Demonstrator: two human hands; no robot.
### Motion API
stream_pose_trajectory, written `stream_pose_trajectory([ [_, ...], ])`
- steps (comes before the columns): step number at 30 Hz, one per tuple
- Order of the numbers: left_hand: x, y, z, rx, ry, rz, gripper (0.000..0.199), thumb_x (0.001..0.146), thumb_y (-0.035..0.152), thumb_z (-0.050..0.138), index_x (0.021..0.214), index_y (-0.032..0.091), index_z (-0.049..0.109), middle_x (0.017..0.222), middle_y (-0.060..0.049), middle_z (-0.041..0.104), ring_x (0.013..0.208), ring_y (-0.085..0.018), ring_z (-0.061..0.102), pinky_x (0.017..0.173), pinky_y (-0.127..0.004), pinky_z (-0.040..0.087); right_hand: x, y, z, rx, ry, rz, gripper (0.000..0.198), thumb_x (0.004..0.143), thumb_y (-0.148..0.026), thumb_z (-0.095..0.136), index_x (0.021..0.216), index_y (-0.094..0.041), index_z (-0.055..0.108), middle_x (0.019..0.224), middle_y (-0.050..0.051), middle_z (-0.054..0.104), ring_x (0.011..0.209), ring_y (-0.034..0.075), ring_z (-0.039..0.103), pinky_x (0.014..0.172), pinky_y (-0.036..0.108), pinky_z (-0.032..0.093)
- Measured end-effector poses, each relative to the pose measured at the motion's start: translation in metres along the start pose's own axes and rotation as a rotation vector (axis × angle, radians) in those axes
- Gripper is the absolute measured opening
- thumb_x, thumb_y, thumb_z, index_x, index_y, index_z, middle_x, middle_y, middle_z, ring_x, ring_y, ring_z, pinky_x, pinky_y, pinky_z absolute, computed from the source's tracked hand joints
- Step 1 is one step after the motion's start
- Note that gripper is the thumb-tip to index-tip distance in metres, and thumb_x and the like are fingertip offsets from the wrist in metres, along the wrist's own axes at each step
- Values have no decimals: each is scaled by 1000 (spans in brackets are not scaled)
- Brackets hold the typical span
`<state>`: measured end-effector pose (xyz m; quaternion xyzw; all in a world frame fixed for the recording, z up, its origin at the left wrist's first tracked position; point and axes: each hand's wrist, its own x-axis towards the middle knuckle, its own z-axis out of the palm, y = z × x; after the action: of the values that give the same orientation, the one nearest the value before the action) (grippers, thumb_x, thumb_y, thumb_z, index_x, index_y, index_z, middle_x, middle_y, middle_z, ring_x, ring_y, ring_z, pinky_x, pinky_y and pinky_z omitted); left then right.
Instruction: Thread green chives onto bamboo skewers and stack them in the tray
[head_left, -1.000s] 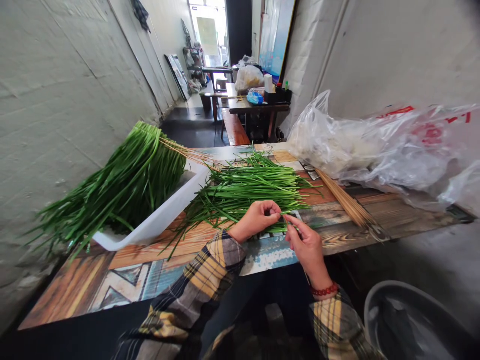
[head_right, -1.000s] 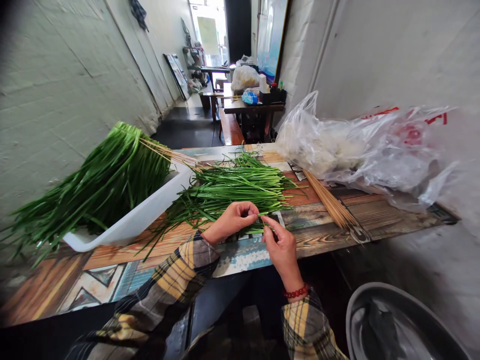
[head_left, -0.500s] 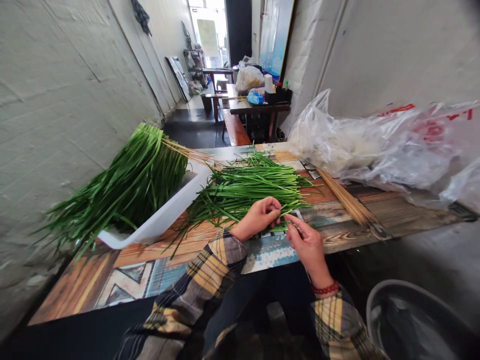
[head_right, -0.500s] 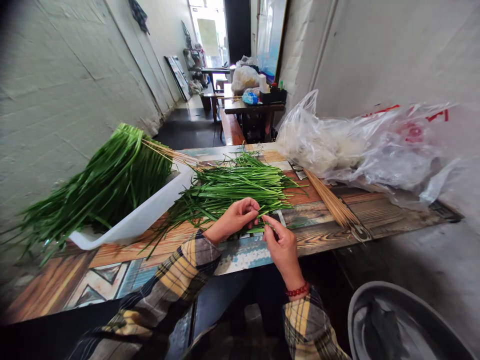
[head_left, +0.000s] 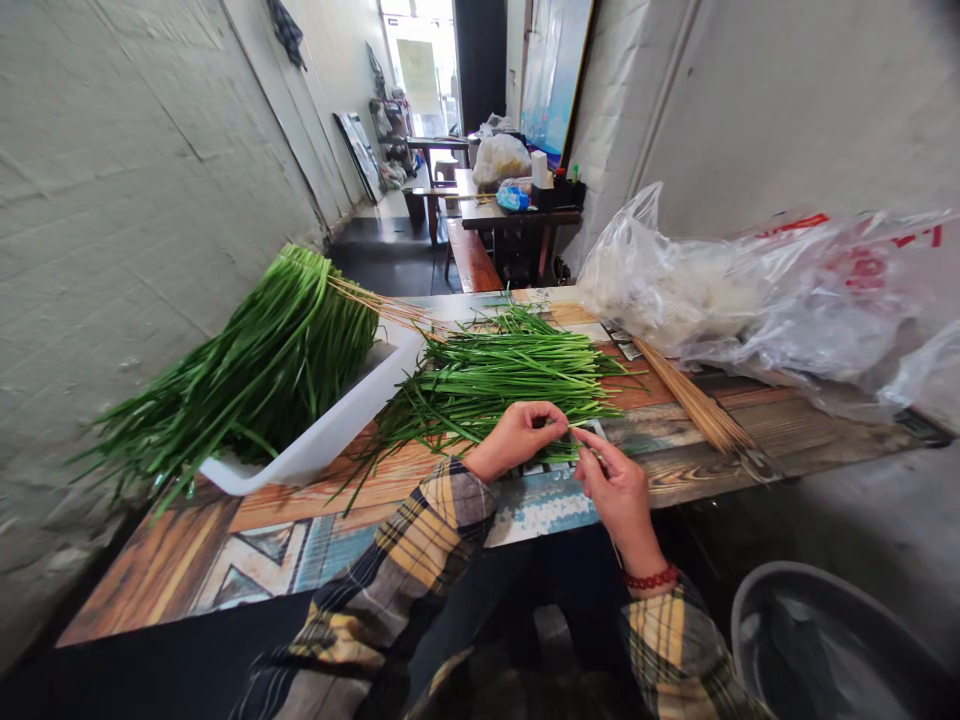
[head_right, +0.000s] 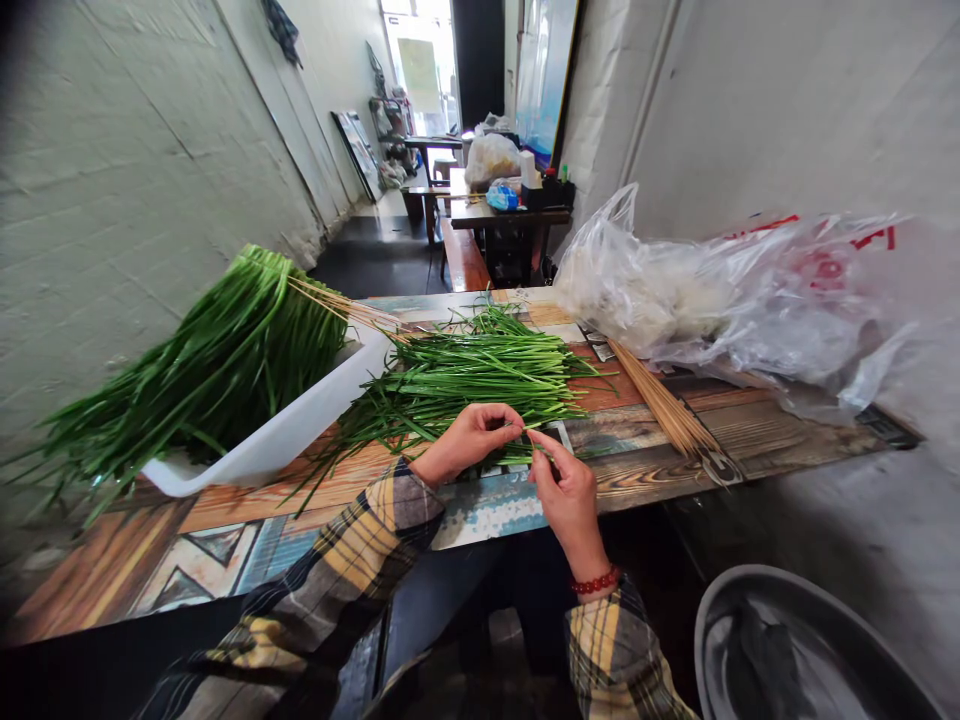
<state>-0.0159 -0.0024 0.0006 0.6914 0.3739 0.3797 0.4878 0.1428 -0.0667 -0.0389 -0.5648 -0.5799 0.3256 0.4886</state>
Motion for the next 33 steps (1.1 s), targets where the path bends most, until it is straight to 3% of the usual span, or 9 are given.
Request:
stream_pose_trajectory([
  [11, 0, -5, 1, 20, 7, -29, 19, 77, 25, 60, 80, 9, 70, 75, -4, 67, 66, -10, 54, 63, -21, 41, 0, 3, 1, 3, -3, 3, 36, 86, -37, 51, 109, -17, 69, 57, -1, 58, 46, 10, 51, 46, 21, 41],
  [33, 0, -4, 1, 1, 44, 0, 13, 73, 23, 65, 73, 11, 67, 70, -2, 62, 65, -9, 51, 62, -21, 39, -1, 0, 0, 10, 3, 12, 37, 85, -38, 52, 109, -18, 71, 55, -2, 58, 45, 10, 49, 47, 22, 42],
])
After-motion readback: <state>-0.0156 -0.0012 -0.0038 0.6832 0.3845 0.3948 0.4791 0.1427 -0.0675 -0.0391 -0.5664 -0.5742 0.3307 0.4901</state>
